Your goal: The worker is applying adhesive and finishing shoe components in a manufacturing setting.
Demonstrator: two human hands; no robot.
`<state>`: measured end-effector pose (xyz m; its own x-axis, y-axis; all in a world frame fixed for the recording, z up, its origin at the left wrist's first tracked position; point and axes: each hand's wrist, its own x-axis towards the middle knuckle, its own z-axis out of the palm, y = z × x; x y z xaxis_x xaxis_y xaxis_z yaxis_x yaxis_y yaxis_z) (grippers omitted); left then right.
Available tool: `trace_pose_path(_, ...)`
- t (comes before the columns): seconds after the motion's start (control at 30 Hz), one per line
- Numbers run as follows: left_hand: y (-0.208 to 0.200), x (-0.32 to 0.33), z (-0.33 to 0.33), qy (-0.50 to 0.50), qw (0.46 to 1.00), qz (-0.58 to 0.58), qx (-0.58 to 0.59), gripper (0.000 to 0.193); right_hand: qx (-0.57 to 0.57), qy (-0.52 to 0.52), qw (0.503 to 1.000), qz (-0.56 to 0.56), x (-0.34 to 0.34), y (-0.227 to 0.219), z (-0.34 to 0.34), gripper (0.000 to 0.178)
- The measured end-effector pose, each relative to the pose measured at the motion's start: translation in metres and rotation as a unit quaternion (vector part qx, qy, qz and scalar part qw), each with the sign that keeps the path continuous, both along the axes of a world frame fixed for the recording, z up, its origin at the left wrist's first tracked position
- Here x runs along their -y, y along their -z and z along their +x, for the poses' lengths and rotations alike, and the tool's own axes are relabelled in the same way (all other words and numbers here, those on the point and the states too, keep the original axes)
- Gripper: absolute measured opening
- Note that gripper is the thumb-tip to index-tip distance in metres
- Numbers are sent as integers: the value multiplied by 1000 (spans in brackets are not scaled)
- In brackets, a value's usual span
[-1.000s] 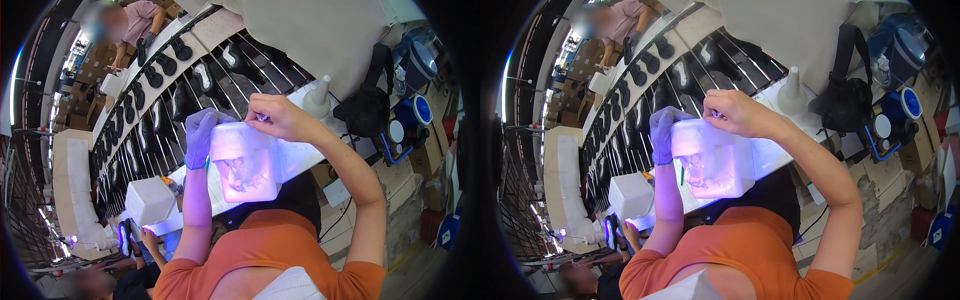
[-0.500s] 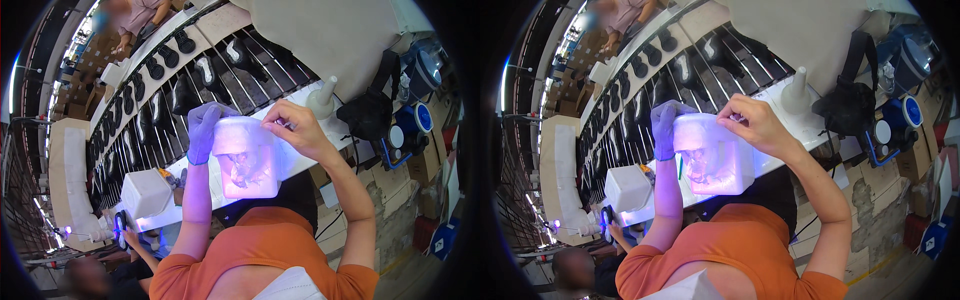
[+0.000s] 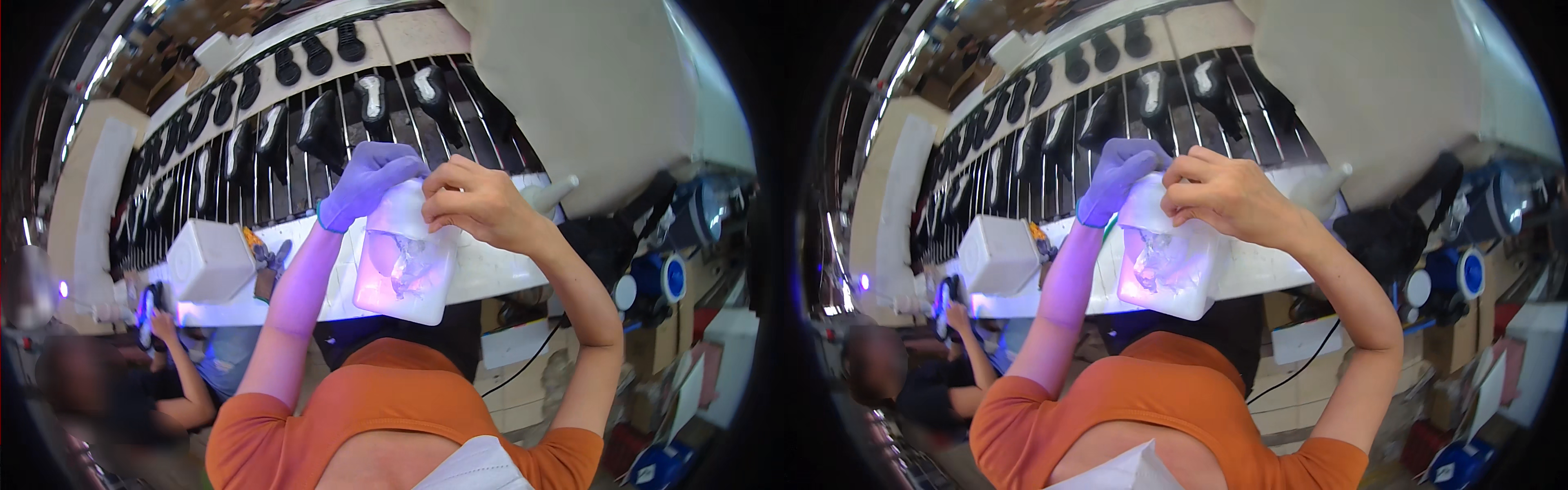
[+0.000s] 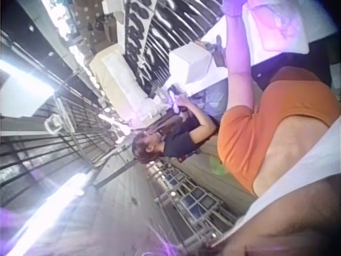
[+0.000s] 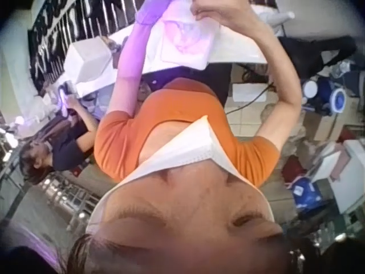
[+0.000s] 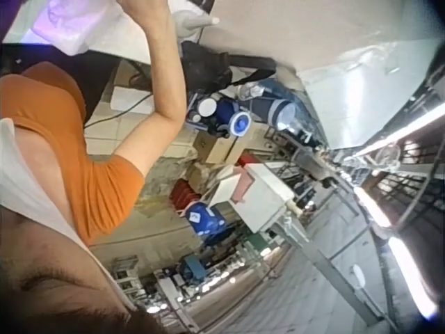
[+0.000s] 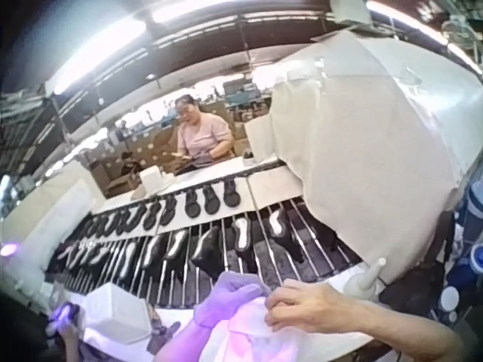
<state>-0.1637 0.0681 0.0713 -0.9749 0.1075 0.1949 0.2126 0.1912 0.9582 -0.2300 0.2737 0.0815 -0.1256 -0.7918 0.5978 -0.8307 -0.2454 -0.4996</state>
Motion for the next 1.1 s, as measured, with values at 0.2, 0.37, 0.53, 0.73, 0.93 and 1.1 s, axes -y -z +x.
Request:
trace_pose_path(0.2, 4, 11, -20, 41, 998, 27, 37, 24, -186, 5, 982, -22, 13, 1, 0, 19)
trace_pose_path(0.37, 7, 15, -40, 118, 989, 52, 67, 25, -180, 18, 982, -63, 17, 14, -8, 19)
trace_pose_path(0.53, 6, 0, -63, 109, 987, 81, 89, 26, -158, 45, 973, -161, 15, 33, -26, 23)
trace_pose_path(0.73, 12, 3, -73, 108, 988, 51, 98, 24, -113, 21, 984, -137, 8, 35, -31, 25)
trace_pose_path(0.93, 7, 0, -62, 106, 986, 58, 113, 21, -200, -9, 979, -37, 3, 10, -24, 20)
trace_pose_path(1.1, -2, -2, -44, 115, 983, 82, 114, 15, -212, -55, 974, 64, -5, -7, -13, 19)
